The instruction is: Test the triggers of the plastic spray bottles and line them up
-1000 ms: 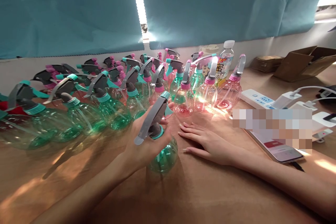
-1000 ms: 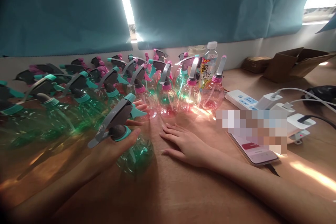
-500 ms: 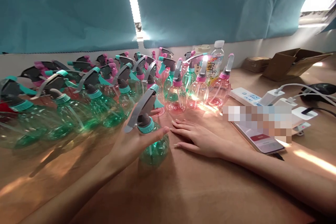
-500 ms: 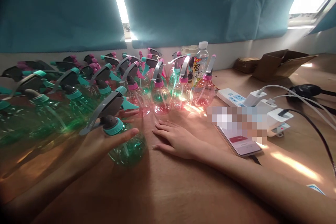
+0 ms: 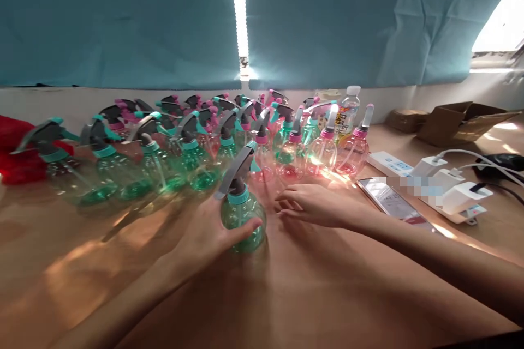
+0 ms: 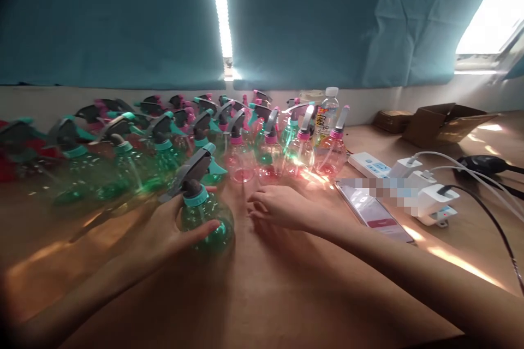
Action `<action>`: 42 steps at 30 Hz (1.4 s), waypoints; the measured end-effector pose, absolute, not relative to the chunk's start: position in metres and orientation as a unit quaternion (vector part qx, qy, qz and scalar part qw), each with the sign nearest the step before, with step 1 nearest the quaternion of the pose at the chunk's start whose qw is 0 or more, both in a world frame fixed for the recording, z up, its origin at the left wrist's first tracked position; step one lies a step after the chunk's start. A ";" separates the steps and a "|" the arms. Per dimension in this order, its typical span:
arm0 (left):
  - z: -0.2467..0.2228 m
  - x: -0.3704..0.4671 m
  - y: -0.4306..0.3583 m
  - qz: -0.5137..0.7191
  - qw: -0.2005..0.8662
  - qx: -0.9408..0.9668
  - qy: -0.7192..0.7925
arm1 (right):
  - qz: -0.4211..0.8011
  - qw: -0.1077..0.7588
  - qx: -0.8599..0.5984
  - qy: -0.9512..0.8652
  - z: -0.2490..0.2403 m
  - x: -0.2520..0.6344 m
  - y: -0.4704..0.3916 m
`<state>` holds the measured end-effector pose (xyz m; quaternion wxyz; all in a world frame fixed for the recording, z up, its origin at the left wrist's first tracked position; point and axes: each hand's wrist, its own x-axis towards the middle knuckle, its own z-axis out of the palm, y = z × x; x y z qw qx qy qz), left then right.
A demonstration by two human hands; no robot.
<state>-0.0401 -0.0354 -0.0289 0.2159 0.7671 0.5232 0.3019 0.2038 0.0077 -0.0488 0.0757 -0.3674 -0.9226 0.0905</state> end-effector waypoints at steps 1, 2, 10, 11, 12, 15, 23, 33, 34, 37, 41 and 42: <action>-0.029 -0.052 -0.041 0.297 0.204 0.764 0.535 | 0.085 0.081 -0.368 -0.923 -0.045 0.195 0.009; -0.029 -0.067 -0.047 0.294 0.191 0.760 0.547 | 0.080 0.090 -0.367 -0.922 -0.042 0.186 0.010; -0.032 -0.212 -0.094 0.359 0.039 0.663 0.656 | 0.076 0.152 -0.316 -0.933 -0.015 0.054 0.021; -0.029 -0.229 -0.098 0.372 0.032 0.643 0.669 | 0.082 0.163 -0.303 -0.935 -0.011 0.032 0.021; -0.027 -0.246 -0.102 0.377 0.040 0.624 0.683 | 0.093 0.173 -0.292 -0.936 -0.007 0.011 0.022; -0.017 -0.290 -0.107 0.386 0.049 0.560 0.731 | 0.146 0.213 -0.282 -0.924 0.001 -0.053 0.023; -0.014 -0.374 -0.077 0.388 0.010 0.521 0.760 | 0.204 0.266 -0.333 -0.881 0.009 -0.169 0.040; -0.030 -0.416 0.004 0.415 -0.028 0.536 0.735 | 0.325 0.267 -0.373 -0.827 0.010 -0.206 0.063; -0.031 -0.415 0.009 0.417 -0.025 0.539 0.731 | 0.331 0.268 -0.374 -0.824 0.010 -0.207 0.064; -0.033 -0.414 0.019 0.423 -0.014 0.548 0.722 | 0.343 0.271 -0.374 -0.818 0.011 -0.210 0.065; -0.036 -0.414 0.021 0.426 -0.004 0.559 0.711 | 0.364 0.272 -0.361 -0.814 0.012 -0.215 0.070; -0.036 -0.414 0.021 0.424 -0.002 0.562 0.711 | 0.370 0.271 -0.359 -0.813 0.011 -0.217 0.072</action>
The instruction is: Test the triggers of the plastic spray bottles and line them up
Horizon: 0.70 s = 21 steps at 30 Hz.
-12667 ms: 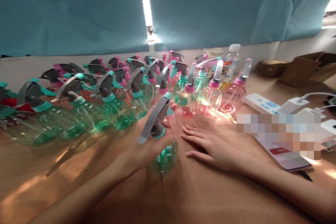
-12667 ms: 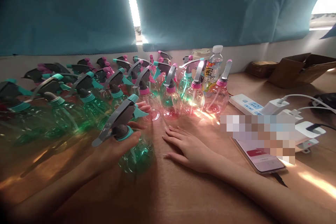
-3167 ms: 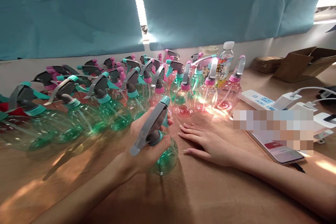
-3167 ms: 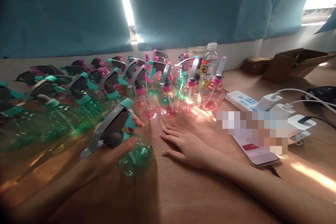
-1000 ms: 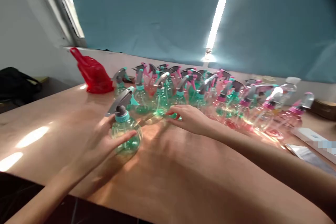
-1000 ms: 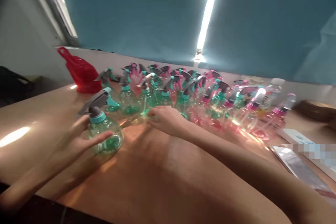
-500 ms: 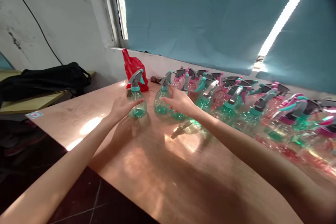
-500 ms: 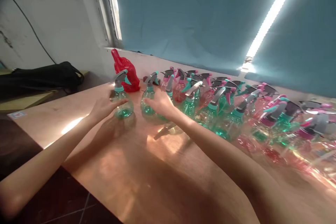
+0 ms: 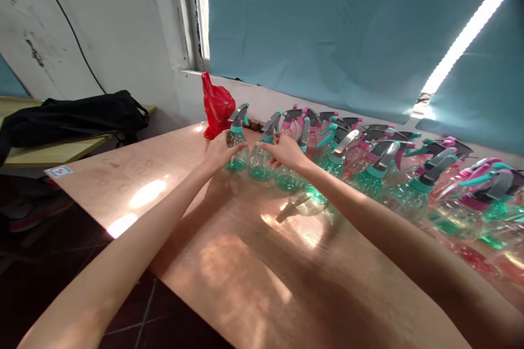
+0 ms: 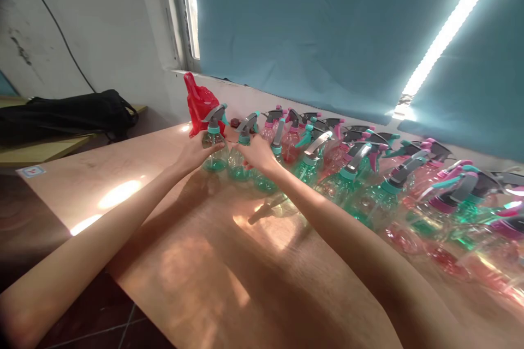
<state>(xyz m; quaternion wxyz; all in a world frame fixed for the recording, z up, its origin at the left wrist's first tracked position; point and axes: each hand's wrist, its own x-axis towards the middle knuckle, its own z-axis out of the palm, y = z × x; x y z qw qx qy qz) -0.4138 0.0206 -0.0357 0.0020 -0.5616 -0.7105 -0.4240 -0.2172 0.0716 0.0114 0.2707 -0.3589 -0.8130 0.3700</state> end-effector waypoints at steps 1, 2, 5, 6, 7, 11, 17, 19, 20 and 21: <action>-0.036 -0.413 0.020 -0.422 0.001 -0.563 -0.711 | 0.376 0.269 -0.358 -0.811 0.011 -0.219 0.073; -0.035 -0.412 0.019 -0.420 0.002 -0.563 -0.712 | 0.381 0.267 -0.357 -0.810 0.010 -0.221 0.075; -0.035 -0.410 0.017 -0.414 0.008 -0.563 -0.715 | 0.388 0.263 -0.359 -0.807 0.009 -0.225 0.078; -0.034 -0.409 0.017 -0.412 0.010 -0.563 -0.716 | 0.388 0.263 -0.361 -0.806 0.009 -0.226 0.078; -0.034 -0.409 0.017 -0.411 0.010 -0.564 -0.716 | 0.387 0.263 -0.363 -0.806 0.008 -0.226 0.078; -0.033 -0.407 0.015 -0.406 0.015 -0.564 -0.719 | 0.380 0.259 -0.366 -0.809 0.008 -0.227 0.080; -0.030 -0.404 0.007 -0.402 0.026 -0.575 -0.712 | 0.373 0.247 -0.362 -0.818 0.006 -0.225 0.085; -0.029 -0.404 0.004 -0.400 0.026 -0.578 -0.711 | 0.371 0.244 -0.358 -0.821 0.005 -0.224 0.086; -0.029 -0.403 0.003 -0.399 0.025 -0.578 -0.712 | 0.370 0.244 -0.356 -0.823 0.004 -0.223 0.086; -0.029 -0.402 0.002 -0.397 0.025 -0.578 -0.713 | 0.368 0.244 -0.353 -0.825 0.004 -0.223 0.085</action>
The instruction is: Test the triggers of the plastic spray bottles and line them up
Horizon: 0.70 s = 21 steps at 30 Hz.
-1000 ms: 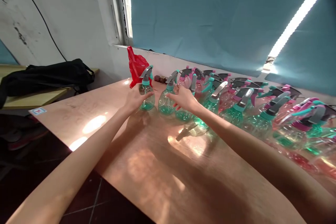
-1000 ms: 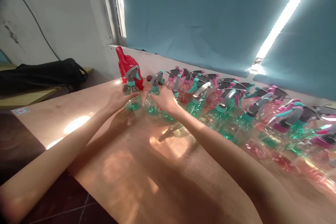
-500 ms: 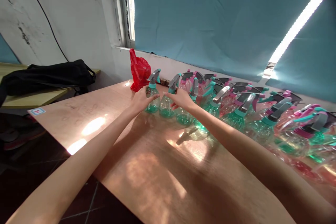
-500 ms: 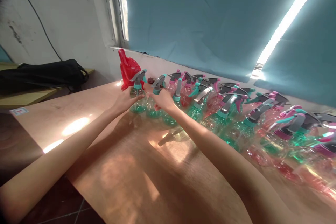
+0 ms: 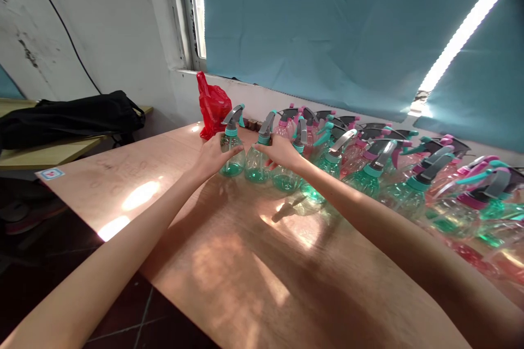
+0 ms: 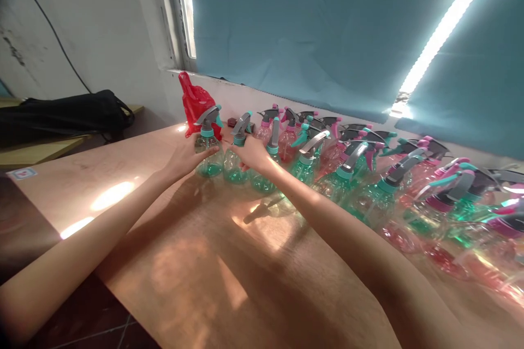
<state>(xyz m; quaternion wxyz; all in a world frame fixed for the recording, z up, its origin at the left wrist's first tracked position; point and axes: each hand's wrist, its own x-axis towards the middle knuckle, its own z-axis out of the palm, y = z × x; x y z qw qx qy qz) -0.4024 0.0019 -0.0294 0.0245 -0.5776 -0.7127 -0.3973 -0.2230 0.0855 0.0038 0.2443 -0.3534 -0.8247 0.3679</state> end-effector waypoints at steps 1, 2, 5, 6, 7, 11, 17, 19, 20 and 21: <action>-0.029 -0.402 0.001 -0.397 0.024 -0.577 -0.714 | 0.366 0.245 -0.351 -0.826 0.003 -0.223 0.085; -0.030 -0.401 0.000 -0.396 0.023 -0.577 -0.714 | 0.364 0.247 -0.348 -0.828 0.003 -0.223 0.085; -0.031 -0.399 -0.004 -0.395 0.023 -0.576 -0.715 | 0.359 0.251 -0.340 -0.832 0.002 -0.222 0.085; -0.031 -0.399 -0.005 -0.394 0.023 -0.574 -0.717 | 0.356 0.252 -0.339 -0.834 0.001 -0.223 0.085; -0.032 -0.399 -0.007 -0.393 0.023 -0.572 -0.720 | 0.351 0.253 -0.338 -0.836 0.001 -0.222 0.084; -0.033 -0.398 -0.021 -0.393 0.030 -0.560 -0.729 | 0.319 0.254 -0.336 -0.849 0.000 -0.221 0.075; -0.028 -0.373 -0.062 -0.432 0.060 -0.526 -0.730 | 0.227 0.269 -0.324 -0.878 0.000 -0.198 0.034; -0.026 -0.354 -0.078 -0.447 0.059 -0.526 -0.721 | 0.205 0.265 -0.312 -0.889 -0.001 -0.179 0.017; -0.026 -0.343 -0.085 -0.452 0.055 -0.532 -0.714 | 0.196 0.260 -0.309 -0.894 -0.002 -0.167 0.008; -0.025 -0.330 -0.092 -0.454 0.039 -0.542 -0.706 | 0.190 0.257 -0.308 -0.896 -0.003 -0.153 -0.001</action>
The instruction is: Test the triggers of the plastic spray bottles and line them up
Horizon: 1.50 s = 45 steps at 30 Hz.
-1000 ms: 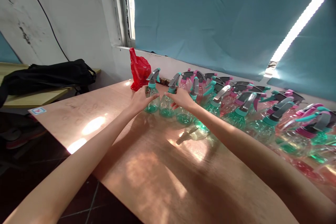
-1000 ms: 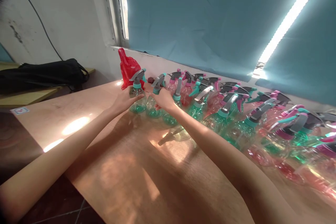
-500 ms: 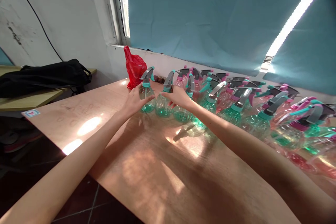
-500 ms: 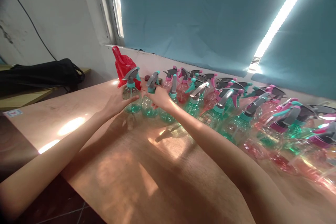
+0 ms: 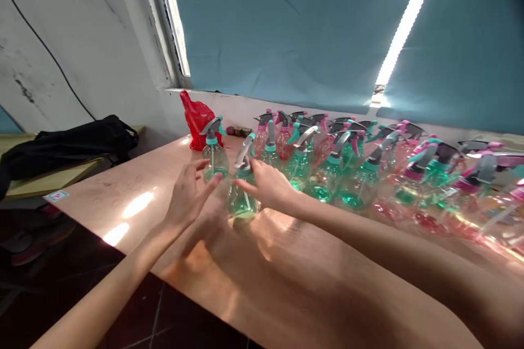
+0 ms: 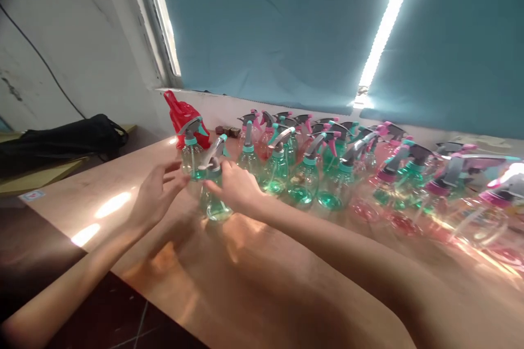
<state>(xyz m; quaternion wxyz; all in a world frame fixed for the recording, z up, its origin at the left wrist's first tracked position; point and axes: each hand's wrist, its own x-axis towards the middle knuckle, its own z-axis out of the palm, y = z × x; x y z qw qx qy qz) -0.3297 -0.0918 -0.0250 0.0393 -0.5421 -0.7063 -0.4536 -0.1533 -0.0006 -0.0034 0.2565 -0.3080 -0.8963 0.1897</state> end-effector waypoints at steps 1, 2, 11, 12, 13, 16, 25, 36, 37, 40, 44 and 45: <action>-0.024 -0.316 -0.097 -0.459 0.004 -0.554 -0.694 | 0.184 0.255 -0.309 -0.898 -0.005 -0.138 -0.009; -0.024 -0.301 -0.101 -0.464 -0.028 -0.568 -0.679 | 0.174 0.257 -0.304 -0.901 -0.007 -0.122 -0.016; 0.000 -0.146 -0.084 -0.380 -0.207 -0.729 -0.530 | 0.085 0.291 -0.296 -0.906 -0.022 0.024 -0.042; 0.004 -0.130 -0.079 -0.384 -0.210 -0.738 -0.513 | 0.090 0.292 -0.300 -0.904 -0.022 0.035 -0.043; 0.008 -0.114 -0.074 -0.384 -0.209 -0.747 -0.502 | 0.102 0.292 -0.307 -0.900 -0.021 0.046 -0.043; 0.012 -0.075 -0.059 -0.378 -0.234 -0.765 -0.466 | 0.149 0.298 -0.324 -0.885 -0.019 0.073 -0.043; -0.002 -0.021 -0.030 -0.396 -0.314 -0.764 -0.402 | 0.179 0.272 -0.309 -0.893 -0.024 0.144 -0.025; -0.010 -0.023 -0.005 -0.428 -0.325 -0.747 -0.392 | 0.183 0.174 -0.422 -0.871 -0.061 0.203 -0.005; -0.008 -0.024 -0.003 -0.427 -0.326 -0.746 -0.394 | 0.173 0.186 -0.402 -0.880 -0.069 0.202 -0.003; -0.004 -0.027 0.000 -0.422 -0.326 -0.748 -0.395 | 0.137 0.205 -0.390 -0.887 -0.093 0.194 0.000; -0.002 -0.032 0.003 -0.412 -0.338 -0.756 -0.381 | 0.150 0.205 -0.413 -0.875 -0.104 0.188 0.003; -0.002 -0.033 0.002 -0.411 -0.338 -0.756 -0.382 | 0.154 0.204 -0.417 -0.872 -0.104 0.187 0.003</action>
